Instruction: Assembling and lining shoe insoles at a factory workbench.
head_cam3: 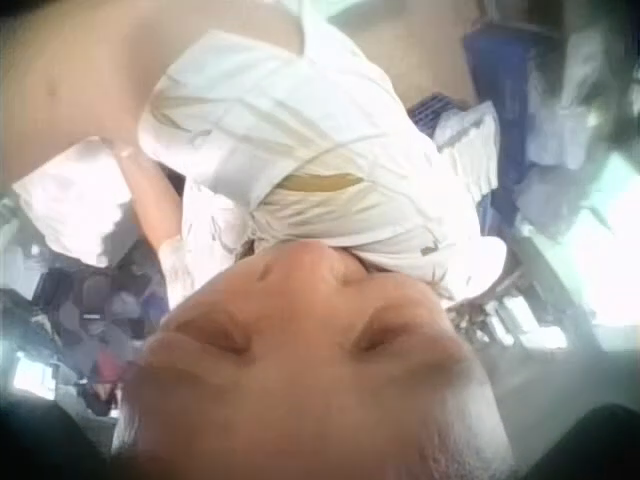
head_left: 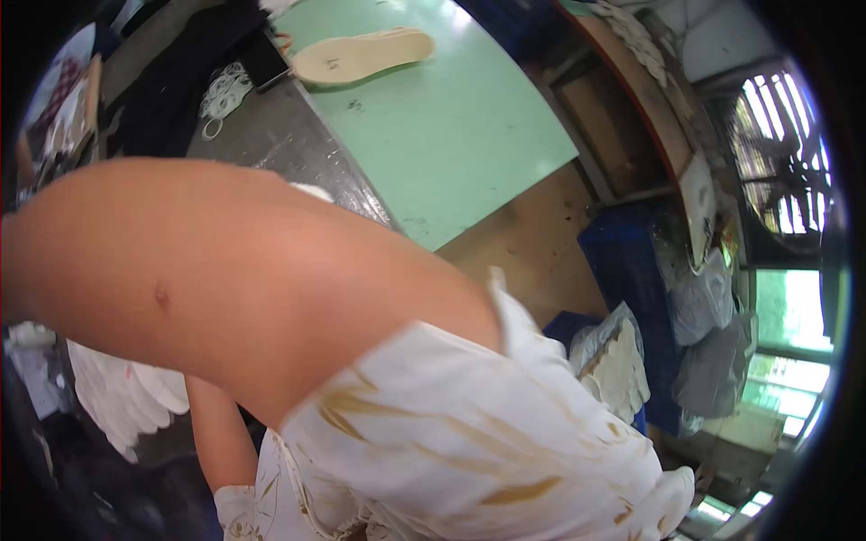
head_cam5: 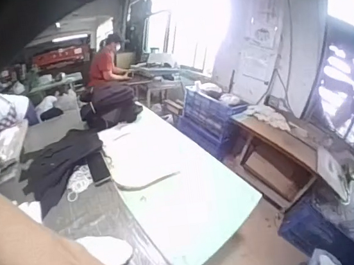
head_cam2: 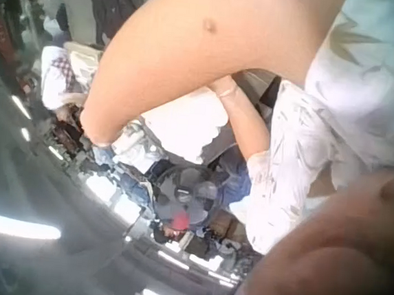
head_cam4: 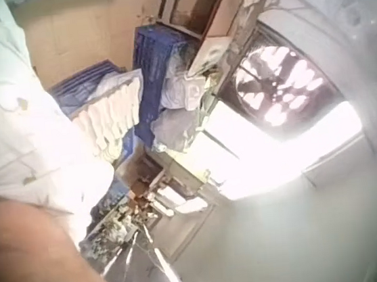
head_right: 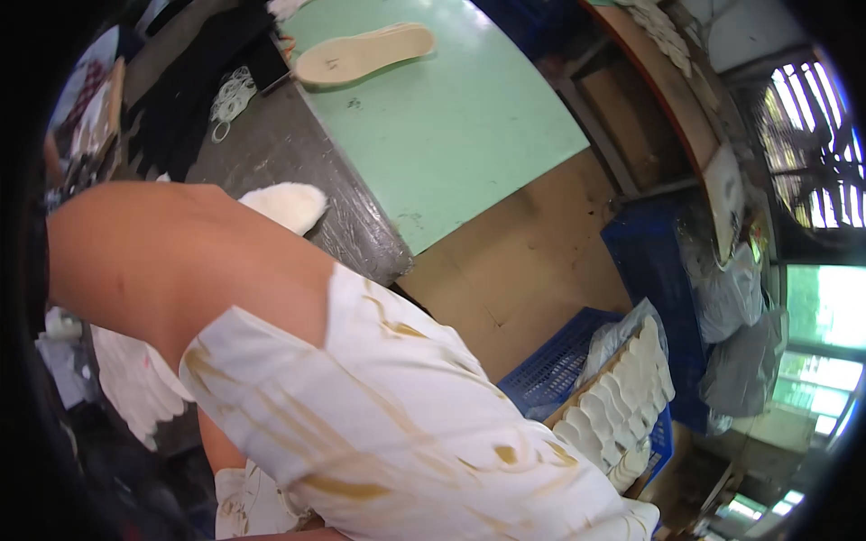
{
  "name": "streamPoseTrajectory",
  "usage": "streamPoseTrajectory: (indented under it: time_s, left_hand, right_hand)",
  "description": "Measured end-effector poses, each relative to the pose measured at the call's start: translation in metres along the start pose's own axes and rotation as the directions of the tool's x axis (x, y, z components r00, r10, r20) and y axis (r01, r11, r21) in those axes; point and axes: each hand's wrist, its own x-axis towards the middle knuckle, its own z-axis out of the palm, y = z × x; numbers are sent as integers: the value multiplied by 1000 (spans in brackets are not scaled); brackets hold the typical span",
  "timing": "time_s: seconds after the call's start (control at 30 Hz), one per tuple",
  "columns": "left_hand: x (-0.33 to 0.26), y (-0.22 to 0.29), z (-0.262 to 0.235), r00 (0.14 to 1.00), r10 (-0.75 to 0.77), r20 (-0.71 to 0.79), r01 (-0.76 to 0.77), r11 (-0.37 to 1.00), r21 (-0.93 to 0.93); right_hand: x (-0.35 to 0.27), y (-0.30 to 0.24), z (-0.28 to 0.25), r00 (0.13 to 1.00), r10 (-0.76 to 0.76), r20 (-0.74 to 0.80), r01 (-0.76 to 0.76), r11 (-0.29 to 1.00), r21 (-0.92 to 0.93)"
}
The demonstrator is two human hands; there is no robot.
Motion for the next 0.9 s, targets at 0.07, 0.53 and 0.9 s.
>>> streamPoseTrajectory:
  time_s: [0.07, 0.53, 0.9]
  left_hand:
    - [3, 5, 58, 992, -129, 2, 129, 991, -22]
    - [-33, 89, 165, 918, 330, 222, -334, 942, -21]
    - [-46, 126, 231, 713, 395, 580, -581, 796, 172]
  right_hand:
    - [44, 47, 14, 985, 166, -46, -169, 983, -73]
    - [22, 110, 97, 914, 399, -77, -173, 553, 815]
    - [-57, 83, 74, 663, 557, -501, 82, 611, 787]
